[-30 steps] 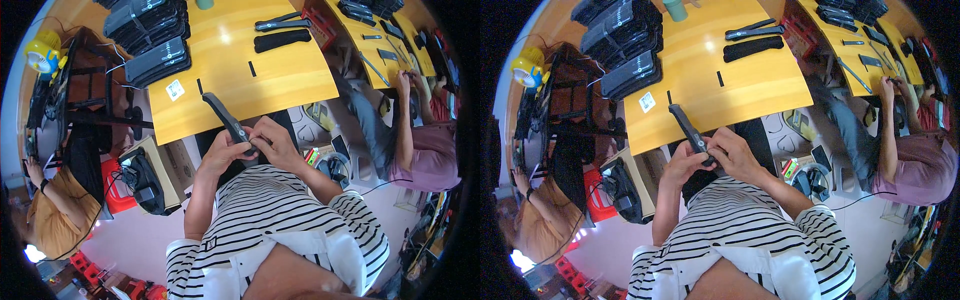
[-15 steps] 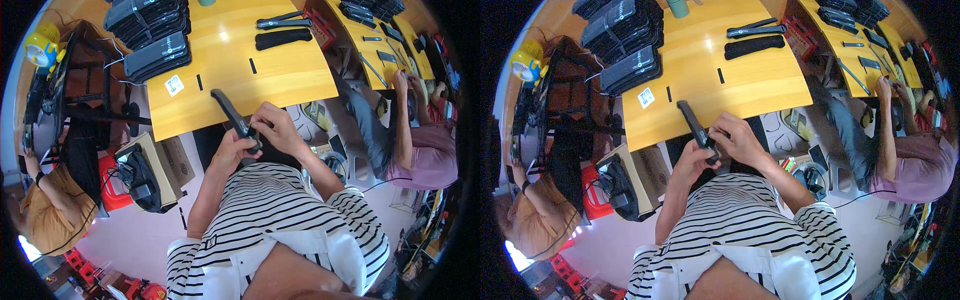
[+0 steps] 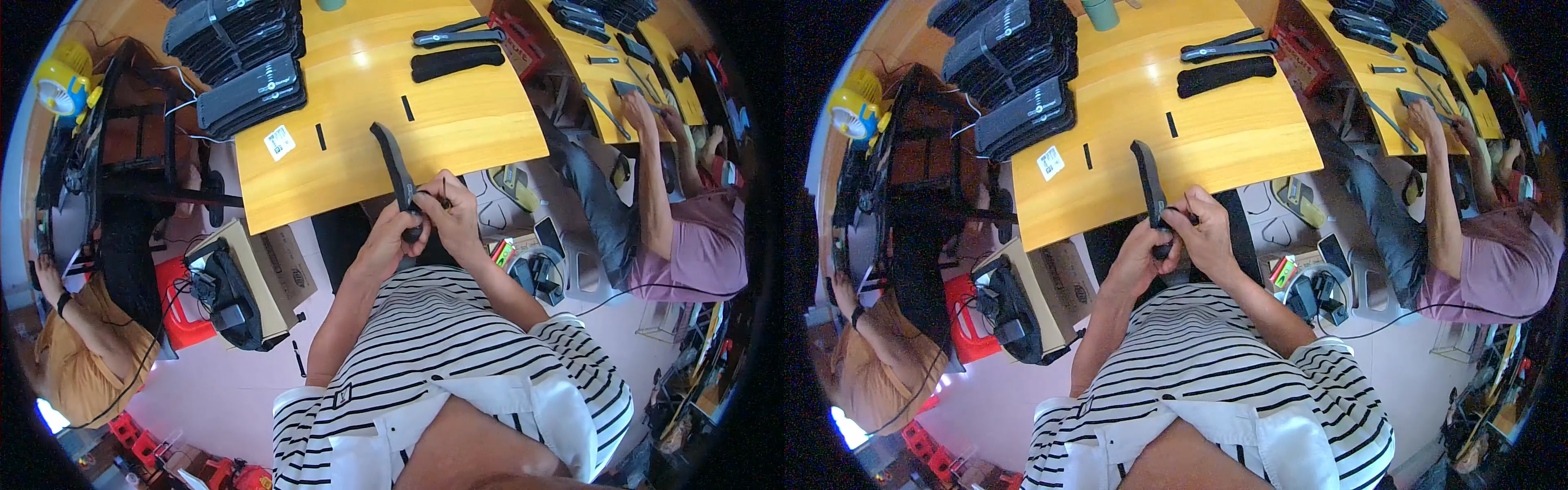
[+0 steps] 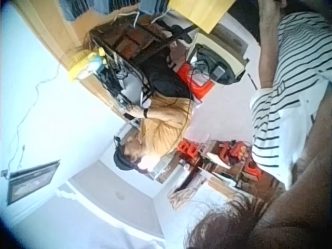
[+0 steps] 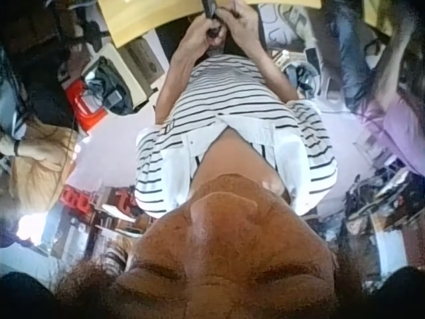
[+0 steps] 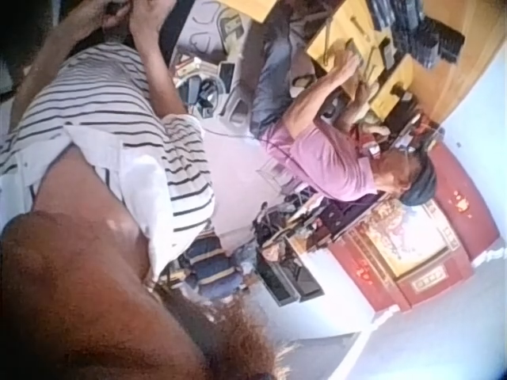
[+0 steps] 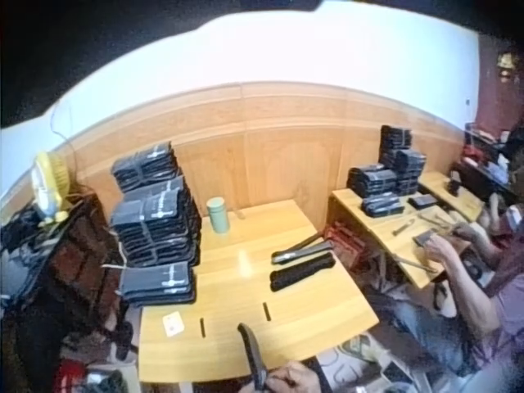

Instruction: Assembling hardware components onto leather straps at a workshop bench.

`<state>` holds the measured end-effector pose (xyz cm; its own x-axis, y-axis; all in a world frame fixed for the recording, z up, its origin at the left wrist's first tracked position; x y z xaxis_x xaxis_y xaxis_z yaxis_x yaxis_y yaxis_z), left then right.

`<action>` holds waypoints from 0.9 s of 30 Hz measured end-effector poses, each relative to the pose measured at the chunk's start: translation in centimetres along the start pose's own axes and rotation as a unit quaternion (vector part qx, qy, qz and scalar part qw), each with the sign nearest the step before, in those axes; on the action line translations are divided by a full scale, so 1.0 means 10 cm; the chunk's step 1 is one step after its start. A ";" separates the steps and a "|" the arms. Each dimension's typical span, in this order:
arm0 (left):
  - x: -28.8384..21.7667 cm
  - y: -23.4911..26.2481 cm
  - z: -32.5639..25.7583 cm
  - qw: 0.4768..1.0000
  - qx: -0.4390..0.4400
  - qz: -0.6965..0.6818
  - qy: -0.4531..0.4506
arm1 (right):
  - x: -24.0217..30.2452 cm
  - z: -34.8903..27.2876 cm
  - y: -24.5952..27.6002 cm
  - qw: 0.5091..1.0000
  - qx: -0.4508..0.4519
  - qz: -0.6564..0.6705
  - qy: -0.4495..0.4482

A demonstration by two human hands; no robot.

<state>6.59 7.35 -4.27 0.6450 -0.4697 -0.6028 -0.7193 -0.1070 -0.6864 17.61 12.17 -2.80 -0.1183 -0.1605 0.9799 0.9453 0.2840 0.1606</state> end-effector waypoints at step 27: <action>-0.18 0.12 0.28 0.988 0.090 0.060 -0.112 | 0.42 0.24 0.06 0.946 0.205 0.186 -0.167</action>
<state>5.31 10.48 -5.15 0.6134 -0.2613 -0.7453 -0.7496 0.1044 -0.6536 16.97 13.91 1.74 0.0459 0.3110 0.9493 0.7511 0.6157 -0.2381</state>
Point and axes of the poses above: each hand's wrist, its own z-axis towards the middle knuckle, its own y-axis out of the back of the hand, x = y × z, the point moved 3 cm from there along z, towards the middle knuckle, and after that the axes turned 4 degrees about -z, right-handed, at the moved point
